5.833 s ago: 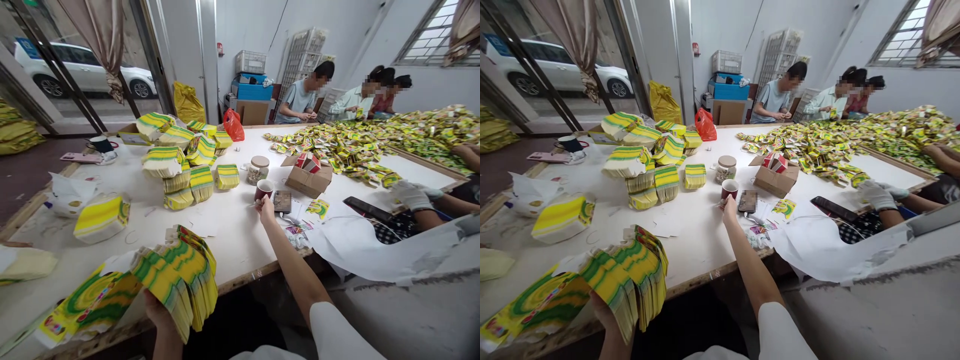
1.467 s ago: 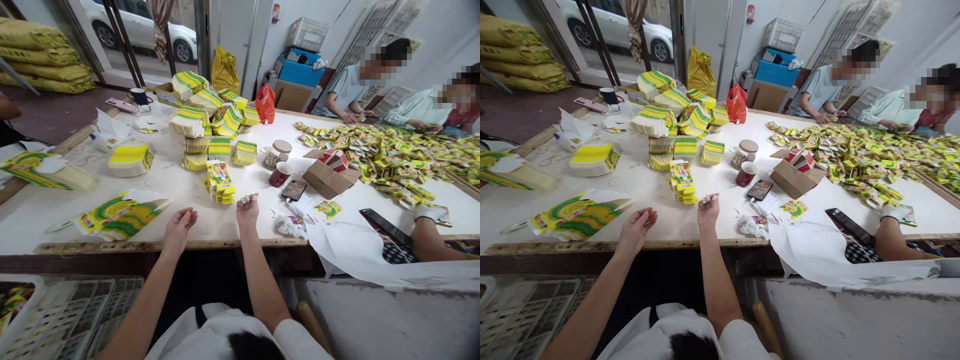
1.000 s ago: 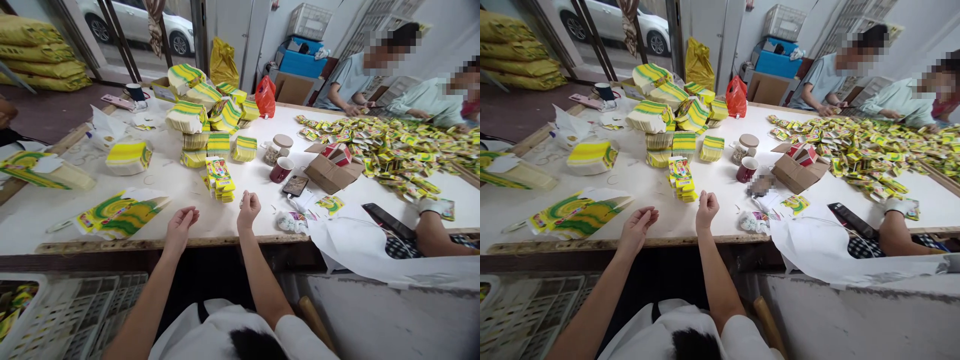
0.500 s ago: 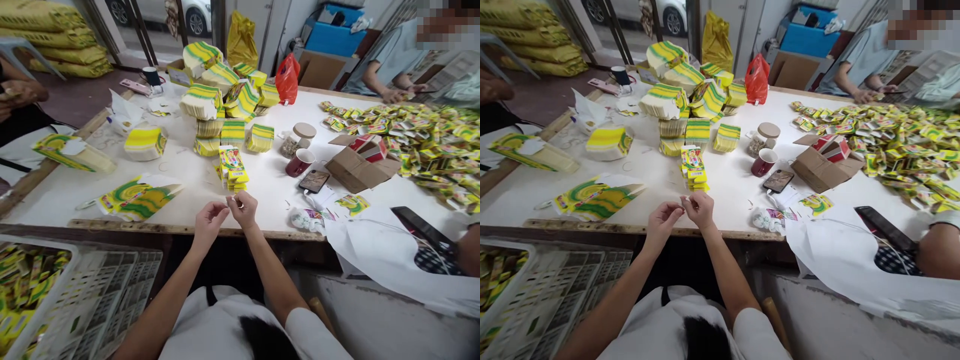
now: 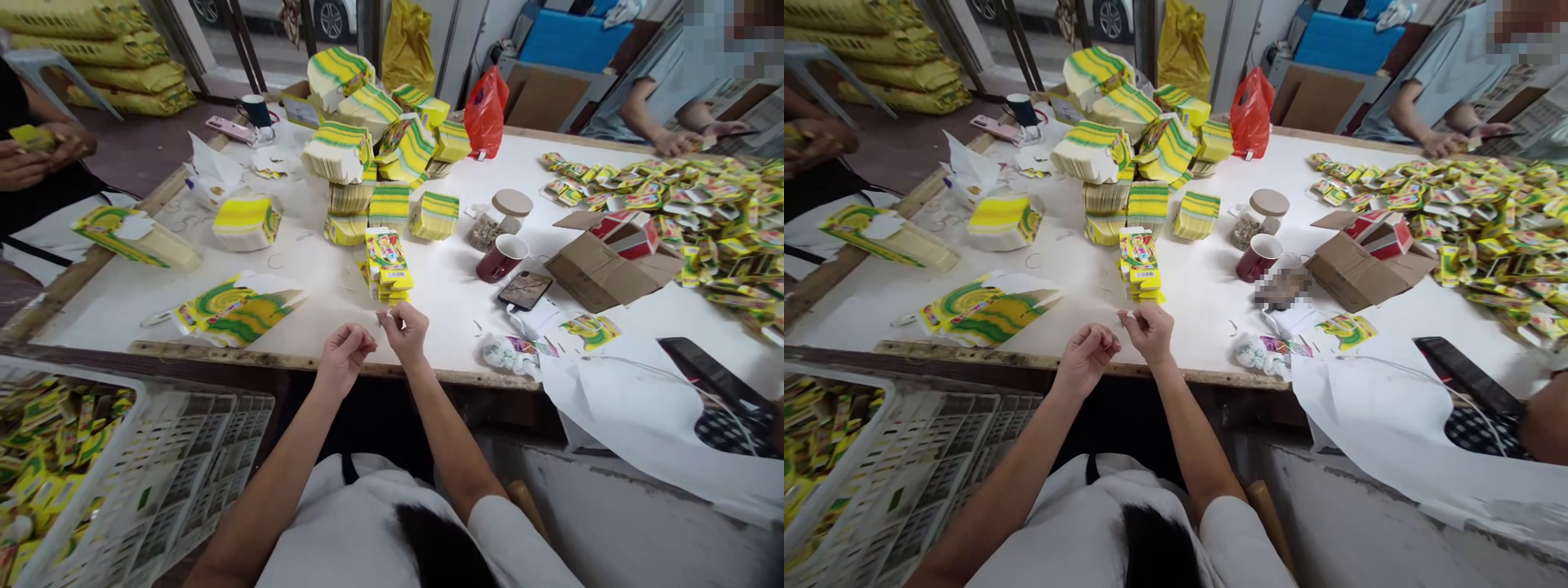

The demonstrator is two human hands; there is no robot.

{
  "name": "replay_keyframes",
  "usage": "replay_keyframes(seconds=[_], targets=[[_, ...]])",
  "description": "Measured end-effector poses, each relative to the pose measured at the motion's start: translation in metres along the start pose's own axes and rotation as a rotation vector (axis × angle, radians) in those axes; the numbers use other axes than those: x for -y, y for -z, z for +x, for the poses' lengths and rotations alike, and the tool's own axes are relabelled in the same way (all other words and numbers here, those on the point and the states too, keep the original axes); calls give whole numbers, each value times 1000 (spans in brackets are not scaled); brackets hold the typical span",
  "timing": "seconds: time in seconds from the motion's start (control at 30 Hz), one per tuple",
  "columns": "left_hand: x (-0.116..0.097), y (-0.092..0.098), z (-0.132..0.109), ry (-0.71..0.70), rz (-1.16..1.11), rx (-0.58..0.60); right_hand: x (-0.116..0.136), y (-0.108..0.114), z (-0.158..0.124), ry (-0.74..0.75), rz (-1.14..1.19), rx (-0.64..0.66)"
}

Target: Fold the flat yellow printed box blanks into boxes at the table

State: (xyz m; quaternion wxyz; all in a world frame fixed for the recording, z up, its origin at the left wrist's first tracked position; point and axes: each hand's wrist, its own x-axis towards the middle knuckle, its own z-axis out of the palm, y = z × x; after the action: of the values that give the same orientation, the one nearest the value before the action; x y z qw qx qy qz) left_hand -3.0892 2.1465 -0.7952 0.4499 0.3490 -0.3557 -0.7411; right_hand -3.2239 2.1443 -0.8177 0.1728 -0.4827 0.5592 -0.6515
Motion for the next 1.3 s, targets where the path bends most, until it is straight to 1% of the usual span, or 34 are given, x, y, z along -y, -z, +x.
replay_keyframes(seconds=[0.13, 0.3, 0.4, 0.53, 0.63, 0.77, 0.83, 1.0, 1.1, 1.2, 1.3], targets=[[0, 4, -1, 45, -111, 54, -2, 0, -1, 36, -9, -2], [-2, 6, -2, 182, -404, 53, -4, 0, -2, 106, -36, -9], [-4, 6, -3, 207, -445, 62, -5, -1, -2, 147, -54, -13], [-4, 7, -4, 179, -430, 113, -7, -1, -1, 181, -79, -18], [1, 6, -3, 114, -279, 87, -8, -2, -2, 193, -96, 0], [8, 0, -1, -83, 112, -90, -10, -4, -3, 183, -104, 58], [10, -1, 0, -144, 230, -154, -10, -5, -4, 163, -91, 84], [10, 4, 3, -222, 368, -186, -10, -5, -4, 53, 4, 148], [9, 8, 6, -292, 487, -197, -10, -5, 0, -37, 109, 238], [6, 11, 10, -395, 636, -215, -12, -7, 3, -115, 230, 339], [2, 11, 15, -539, 770, -249, -14, -10, 4, -172, 334, 420]])
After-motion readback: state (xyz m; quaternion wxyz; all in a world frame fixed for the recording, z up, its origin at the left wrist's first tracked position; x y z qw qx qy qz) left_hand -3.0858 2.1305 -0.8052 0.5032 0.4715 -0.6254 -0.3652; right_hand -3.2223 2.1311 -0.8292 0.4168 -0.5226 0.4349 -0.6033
